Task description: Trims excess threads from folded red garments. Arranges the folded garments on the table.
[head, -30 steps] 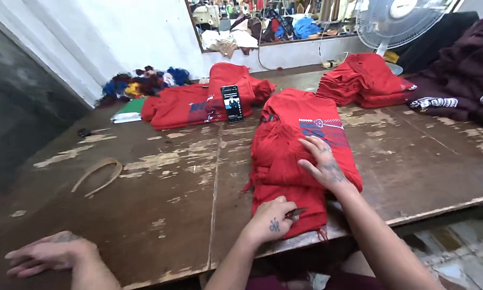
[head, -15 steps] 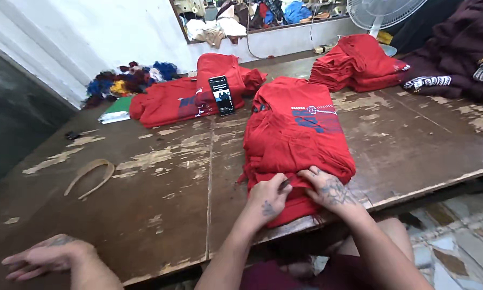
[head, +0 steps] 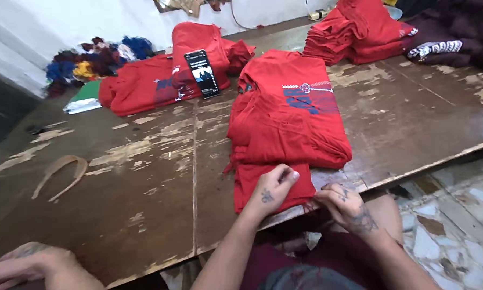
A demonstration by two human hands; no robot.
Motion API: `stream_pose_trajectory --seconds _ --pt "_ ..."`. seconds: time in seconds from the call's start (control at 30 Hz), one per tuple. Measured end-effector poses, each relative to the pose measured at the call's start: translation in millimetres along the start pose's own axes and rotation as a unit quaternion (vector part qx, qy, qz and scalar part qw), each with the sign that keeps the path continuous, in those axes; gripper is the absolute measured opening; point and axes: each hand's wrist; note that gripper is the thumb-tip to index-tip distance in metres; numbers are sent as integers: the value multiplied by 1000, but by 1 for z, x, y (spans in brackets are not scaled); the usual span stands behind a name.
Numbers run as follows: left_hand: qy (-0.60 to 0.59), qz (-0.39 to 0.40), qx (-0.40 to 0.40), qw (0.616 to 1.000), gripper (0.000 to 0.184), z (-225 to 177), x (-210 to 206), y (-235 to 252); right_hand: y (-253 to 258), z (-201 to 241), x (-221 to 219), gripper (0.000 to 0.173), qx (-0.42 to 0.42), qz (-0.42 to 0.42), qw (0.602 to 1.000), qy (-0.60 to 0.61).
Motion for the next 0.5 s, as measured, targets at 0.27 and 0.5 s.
stream_pose_trajectory --seconds 0.27,0.5 --pt "-132 -23 -62 989 24 1 -13 7 8 10 14 38 -119 45 991 34" --pt "-45 -37 -19 998 33 9 -24 12 24 5 -11 28 -131 59 989 -23"
Point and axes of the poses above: each hand's wrist, its own y-axis towards the middle knuckle, its own x-axis out of the back of the hand, z = x × y, and after that the axes turned 11 degrees about z, right-handed
